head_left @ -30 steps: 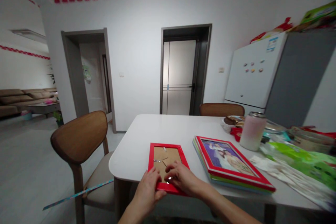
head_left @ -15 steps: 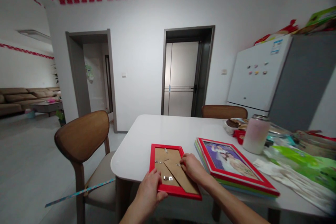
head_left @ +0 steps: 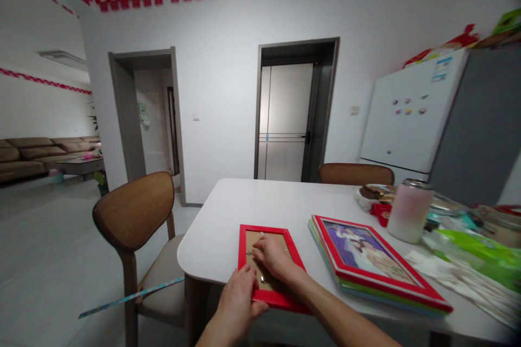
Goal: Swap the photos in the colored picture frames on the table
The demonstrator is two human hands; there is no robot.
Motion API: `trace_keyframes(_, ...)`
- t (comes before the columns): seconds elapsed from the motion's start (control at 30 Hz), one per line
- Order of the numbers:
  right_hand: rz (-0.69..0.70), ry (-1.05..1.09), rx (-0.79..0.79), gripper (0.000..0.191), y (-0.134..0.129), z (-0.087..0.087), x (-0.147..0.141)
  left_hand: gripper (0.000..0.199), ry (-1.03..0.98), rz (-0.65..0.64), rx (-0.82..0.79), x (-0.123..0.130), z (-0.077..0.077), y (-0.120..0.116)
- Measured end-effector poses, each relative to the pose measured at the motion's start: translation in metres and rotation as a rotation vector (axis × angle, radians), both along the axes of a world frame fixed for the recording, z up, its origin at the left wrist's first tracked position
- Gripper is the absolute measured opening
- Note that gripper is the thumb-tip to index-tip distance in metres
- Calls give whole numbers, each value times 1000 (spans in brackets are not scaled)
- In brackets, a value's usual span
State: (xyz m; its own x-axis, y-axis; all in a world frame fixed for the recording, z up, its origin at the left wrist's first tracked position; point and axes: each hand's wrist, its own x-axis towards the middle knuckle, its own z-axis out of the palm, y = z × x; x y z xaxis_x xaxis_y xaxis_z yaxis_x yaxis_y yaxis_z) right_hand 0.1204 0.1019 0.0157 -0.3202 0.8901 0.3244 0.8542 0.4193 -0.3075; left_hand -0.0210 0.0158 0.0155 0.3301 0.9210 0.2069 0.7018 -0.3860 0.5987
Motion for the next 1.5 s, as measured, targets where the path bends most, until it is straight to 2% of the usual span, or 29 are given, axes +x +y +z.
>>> trace_keyframes(0.1,-33,-15,-16,23,5,-7,-20,54,0,-13,-6,1,4,-2)
trace_keyframes(0.17,-86,-26,-5,24,9,-10,-23,58,8,1,-32,1,4,-2)
trace_keyframes(0.33,-250,-57,19,31,22,-7,-3,58,-11,6,-39,0,-7,2)
trace_keyframes(0.43,-346,-79,-15,33,29,-7,8,49,-21,-8,-20,0,-9,2)
trace_keyframes(0.5,-367,-84,-36,33,31,-8,10,45,-16,-6,-22,0,-7,2)
trace_keyframes(0.63,-360,-76,-41,32,29,-7,6,50,-4,-13,-24,1,-3,1)
trace_keyframes(0.77,-332,-55,-13,33,15,0,11,54,-7,-3,-29,0,-5,1)
trace_keyframes(0.93,-198,-37,45,34,-26,-1,36,62,-47,7,-52,1,-11,3)
trace_keyframes(1.03,-149,-46,6,33,-45,-1,42,55,-70,11,-27,2,-12,3)
trace_keyframes(1.1,-143,5,-19,35,-49,4,42,52,-102,2,-17,2,-11,3)
trace_keyframes(1.2,-165,61,-34,33,-45,18,40,54,-226,-7,-48,4,-5,4)
trace_keyframes(1.3,-163,55,3,24,-41,35,37,52,-437,22,-88,8,0,12)
trace_keyframes(1.43,-140,84,45,22,-44,51,19,36,-787,180,-65,7,3,34)
trace_keyframes(1.5,-92,151,37,27,-46,52,9,32,-880,239,-65,-3,2,44)
